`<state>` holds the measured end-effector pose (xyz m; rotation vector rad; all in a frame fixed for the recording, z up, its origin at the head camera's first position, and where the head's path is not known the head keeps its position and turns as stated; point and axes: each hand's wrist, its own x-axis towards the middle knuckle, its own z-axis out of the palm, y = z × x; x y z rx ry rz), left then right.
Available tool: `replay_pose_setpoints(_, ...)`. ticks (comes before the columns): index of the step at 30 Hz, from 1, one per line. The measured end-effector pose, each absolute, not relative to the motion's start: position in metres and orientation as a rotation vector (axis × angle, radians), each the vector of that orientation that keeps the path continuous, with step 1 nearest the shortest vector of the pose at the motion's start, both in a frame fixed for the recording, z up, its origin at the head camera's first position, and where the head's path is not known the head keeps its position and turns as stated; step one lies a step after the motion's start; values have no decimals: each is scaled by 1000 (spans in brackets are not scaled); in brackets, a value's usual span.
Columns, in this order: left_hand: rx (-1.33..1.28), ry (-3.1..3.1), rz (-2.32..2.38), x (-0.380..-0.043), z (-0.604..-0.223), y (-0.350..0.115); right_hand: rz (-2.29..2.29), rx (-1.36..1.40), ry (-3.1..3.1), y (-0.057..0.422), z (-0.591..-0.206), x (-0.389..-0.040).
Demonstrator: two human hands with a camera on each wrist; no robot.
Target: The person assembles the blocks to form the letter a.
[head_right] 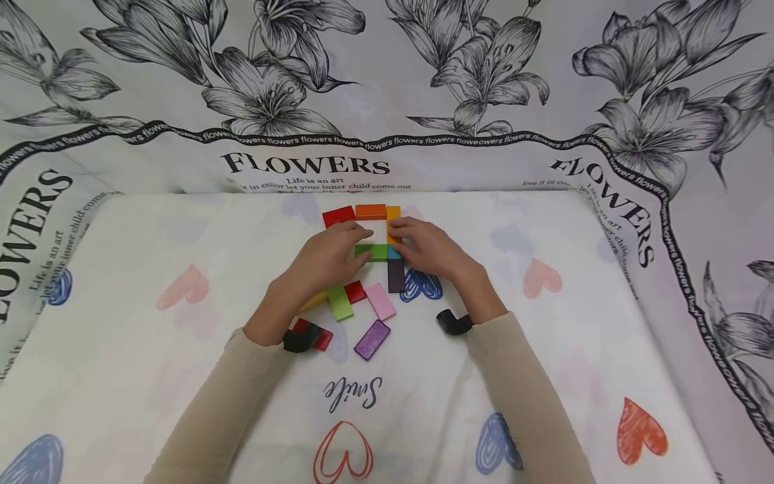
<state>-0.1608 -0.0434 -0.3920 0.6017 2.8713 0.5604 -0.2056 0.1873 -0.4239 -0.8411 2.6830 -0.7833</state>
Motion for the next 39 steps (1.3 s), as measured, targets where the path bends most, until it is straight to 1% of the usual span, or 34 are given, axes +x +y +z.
replay_pose_setpoints(11, 575, 2852, 625, -130, -387, -71, -737, -830, 2683, 188, -417, -204)
replay_pose_setpoints(19, 593, 2820, 576, -115, -397, -82, -752, -818, 2670, 188, -419, -202)
replay_pose_setpoints(29, 617, 2794, 614, -95, -404, -107, -738, -839, 2666, 186, -422, -203)
replay_pose_setpoints(34, 641, 2837, 634, -90, -406, -104, -735, -845, 2683, 187, -421, -204)
replay_pose_setpoints(39, 555, 2897, 521, -86, -409, -93, -745, -847, 2674, 185, -422, -205)
